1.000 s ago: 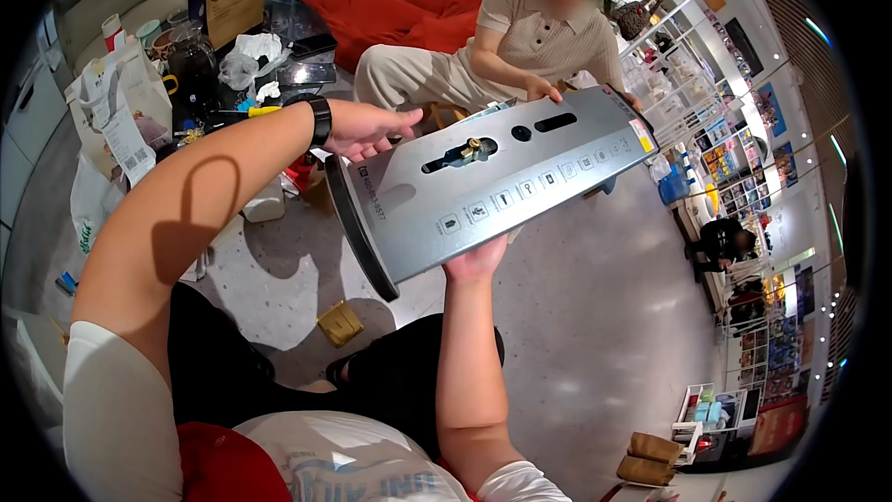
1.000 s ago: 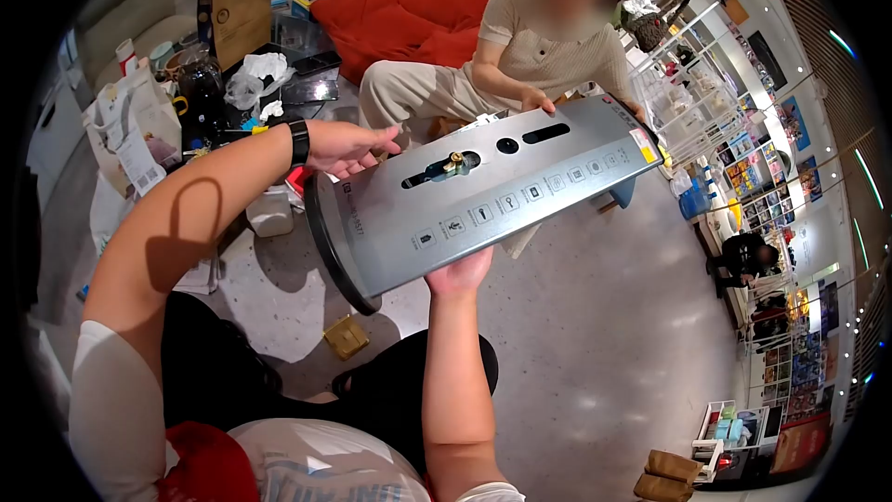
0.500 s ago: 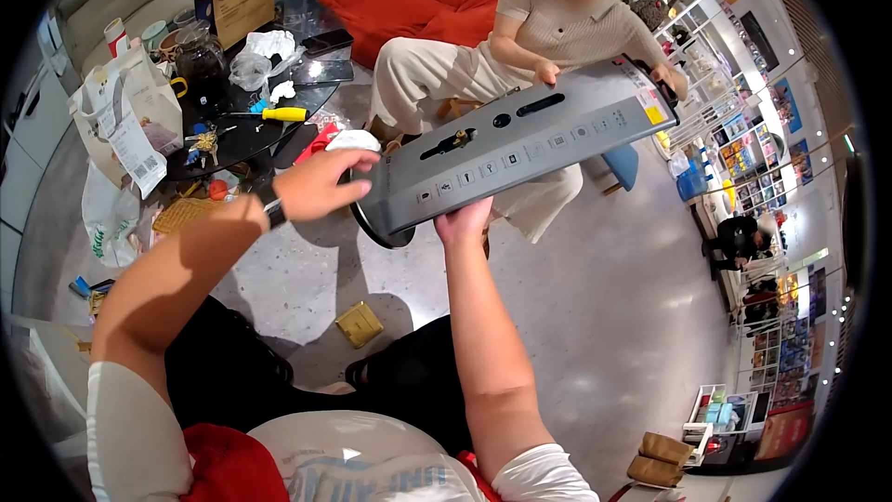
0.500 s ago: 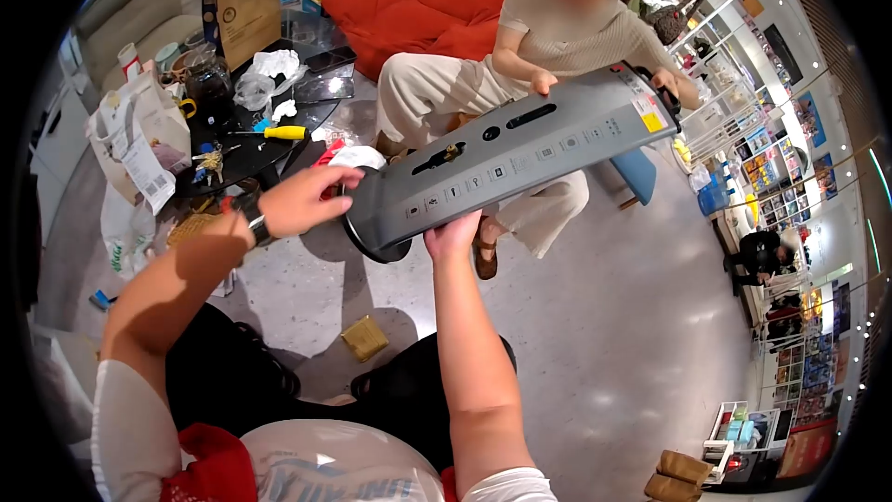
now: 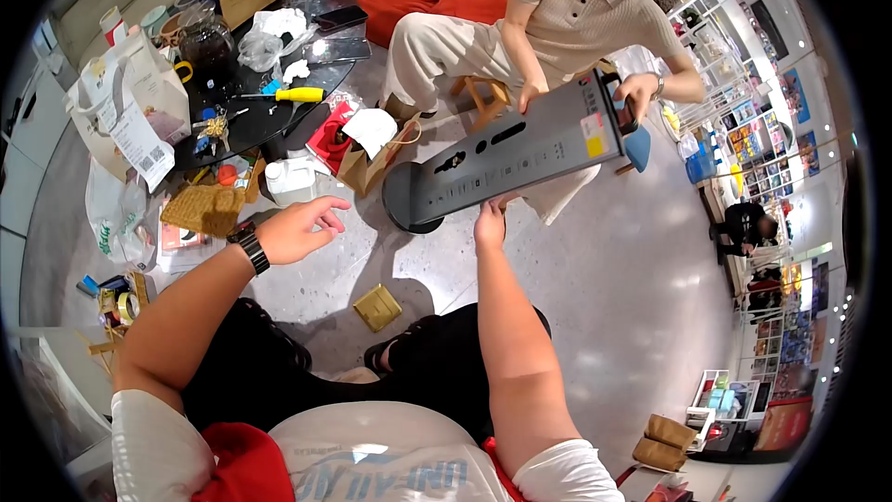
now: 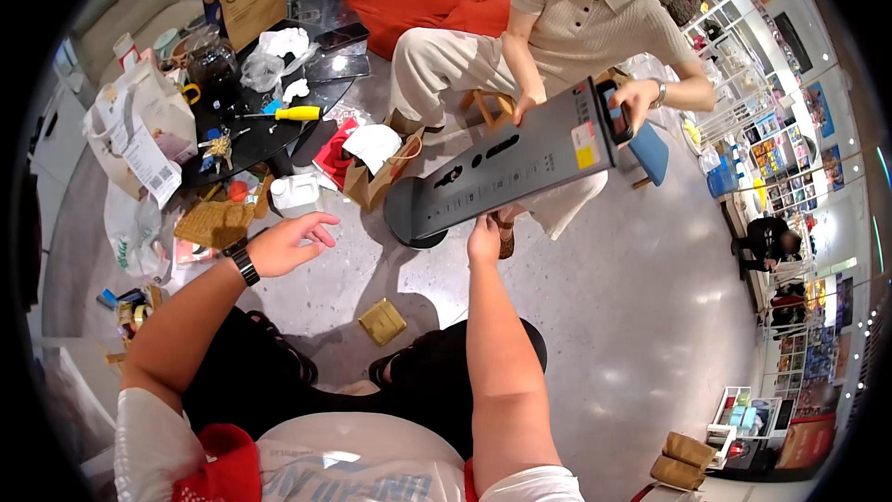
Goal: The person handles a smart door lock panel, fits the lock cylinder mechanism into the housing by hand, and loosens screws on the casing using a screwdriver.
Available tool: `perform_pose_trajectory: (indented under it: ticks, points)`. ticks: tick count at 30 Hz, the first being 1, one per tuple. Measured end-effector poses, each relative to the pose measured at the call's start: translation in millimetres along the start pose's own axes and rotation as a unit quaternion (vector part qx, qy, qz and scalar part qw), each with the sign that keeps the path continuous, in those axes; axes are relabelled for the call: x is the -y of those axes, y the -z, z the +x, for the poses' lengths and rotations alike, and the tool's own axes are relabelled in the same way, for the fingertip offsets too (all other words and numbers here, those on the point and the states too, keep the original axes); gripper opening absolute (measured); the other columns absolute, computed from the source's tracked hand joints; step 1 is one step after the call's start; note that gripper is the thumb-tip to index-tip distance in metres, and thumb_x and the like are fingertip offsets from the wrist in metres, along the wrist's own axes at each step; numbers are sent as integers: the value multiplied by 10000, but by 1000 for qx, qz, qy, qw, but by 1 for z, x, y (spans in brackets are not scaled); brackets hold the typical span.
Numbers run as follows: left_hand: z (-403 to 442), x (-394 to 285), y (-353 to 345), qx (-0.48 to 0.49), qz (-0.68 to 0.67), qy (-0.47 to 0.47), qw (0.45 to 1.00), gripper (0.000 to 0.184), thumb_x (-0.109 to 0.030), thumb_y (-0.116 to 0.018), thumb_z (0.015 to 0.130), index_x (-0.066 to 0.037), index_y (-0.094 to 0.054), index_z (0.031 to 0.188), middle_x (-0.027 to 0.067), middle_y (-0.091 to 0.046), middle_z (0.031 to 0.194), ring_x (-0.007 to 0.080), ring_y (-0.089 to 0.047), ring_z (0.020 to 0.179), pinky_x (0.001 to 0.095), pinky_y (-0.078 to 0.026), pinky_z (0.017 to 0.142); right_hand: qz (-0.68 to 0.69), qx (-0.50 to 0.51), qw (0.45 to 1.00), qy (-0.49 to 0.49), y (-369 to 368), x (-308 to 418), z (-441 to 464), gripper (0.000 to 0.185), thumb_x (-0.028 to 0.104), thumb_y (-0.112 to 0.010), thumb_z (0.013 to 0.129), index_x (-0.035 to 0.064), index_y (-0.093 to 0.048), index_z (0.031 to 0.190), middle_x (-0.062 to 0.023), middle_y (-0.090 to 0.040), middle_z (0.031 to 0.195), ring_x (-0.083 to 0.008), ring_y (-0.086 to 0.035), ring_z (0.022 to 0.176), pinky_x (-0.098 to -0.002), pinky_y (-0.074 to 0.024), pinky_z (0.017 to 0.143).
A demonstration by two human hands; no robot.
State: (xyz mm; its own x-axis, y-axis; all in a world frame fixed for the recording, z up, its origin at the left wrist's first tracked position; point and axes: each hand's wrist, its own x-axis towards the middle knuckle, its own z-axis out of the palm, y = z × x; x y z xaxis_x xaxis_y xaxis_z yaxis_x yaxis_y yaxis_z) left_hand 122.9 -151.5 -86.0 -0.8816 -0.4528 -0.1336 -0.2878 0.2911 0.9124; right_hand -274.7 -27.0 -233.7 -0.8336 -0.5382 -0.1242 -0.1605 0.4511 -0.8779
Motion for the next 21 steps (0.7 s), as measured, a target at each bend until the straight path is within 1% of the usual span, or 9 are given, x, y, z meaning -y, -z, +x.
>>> perform_pose_trajectory:
  ticks: [3, 5, 7, 12, 13, 16, 18, 20, 21]
  points:
    - [-5, -3, 3, 22, 53, -1, 998, 469, -122, -543, 905, -55, -464, 1363, 98, -708, 1042, 245, -673, 976, 360, -513, 869, -303, 185, 933, -56, 26, -53, 31, 507, 387, -533, 961, -31, -649, 1222, -150, -683, 1199, -285, -651, 1004, -390, -485, 931]
    - [-5, 6, 0, 30, 80, -19, 996, 467, -123, -535, 883, -52, -482, 1342, 97, -720, 994, 276, -683, 914, 377, -528, 808, -424, 325, 841, -88, 30, -53, 26, 516, 419, -550, 947, -17, -670, 1194, -133, -719, 1110, -276, -679, 866, -401, -522, 851]
    - [-6, 4, 1, 59, 115, -4, 992, 465, -130, -532, 879, -53, -490, 1335, 93, -721, 975, 281, -682, 894, 377, -529, 796, -503, 446, 732, -111, 41, 8, -12, 540, 453, -556, 941, -14, -674, 1185, -116, -735, 1041, -262, -679, 761, -405, -537, 789]
    - [-13, 18, 1, 94, 238, 27, 966, 483, -245, -562, 903, -65, -507, 1348, 132, -724, 931, 348, -680, 862, 456, -532, 763, -578, 533, 616, -53, 50, 30, -23, 608, 543, -540, 936, 19, -670, 1215, -101, -718, 1086, -241, -649, 827, -396, -535, 800]
    - [-14, 23, 0, 106, 266, 27, 958, 483, -266, -566, 909, -68, -511, 1346, 143, -722, 933, 355, -679, 869, 466, -531, 767, -589, 536, 599, -86, 54, 22, -20, 620, 570, -534, 933, 44, -662, 1238, -96, -692, 1146, -240, -630, 877, -392, -533, 807]
    - [-31, 20, 14, 151, 364, 70, 917, 491, -334, -574, 923, -73, -523, 1337, 172, -717, 946, 381, -676, 894, 492, -527, 784, -578, 572, 562, -149, 76, 15, -25, 660, 647, -568, 894, 121, -630, 1287, -83, -631, 1101, -256, -600, 913, -469, -528, 804]
    - [-49, 8, 30, 205, 407, 127, 881, 509, -395, -565, 934, -76, -538, 1330, 165, -723, 1025, 385, -673, 954, 473, -526, 836, -599, 527, 559, -225, 88, 67, -57, 647, 626, -609, 893, 86, -657, 1246, -76, -651, 1084, -243, -598, 969, -414, -512, 874]
    - [-78, 16, 56, 233, 332, 146, 902, 550, -441, -572, 934, -85, -534, 1352, 149, -710, 1111, 358, -665, 1027, 439, -515, 891, -404, 559, 647, -323, 113, 76, -66, 597, 534, -618, 934, 74, -630, 1315, -98, -656, 1282, -208, -588, 1189, -348, -394, 1079]
    - [-94, 23, 69, 246, 290, 151, 912, 571, -464, -575, 934, -89, -533, 1363, 141, -704, 1154, 344, -661, 1063, 422, -509, 919, -327, 579, 660, -349, 121, 83, -72, 615, 535, -621, 935, 21, -648, 1271, -83, -666, 1262, -197, -588, 1186, -313, -374, 1092]
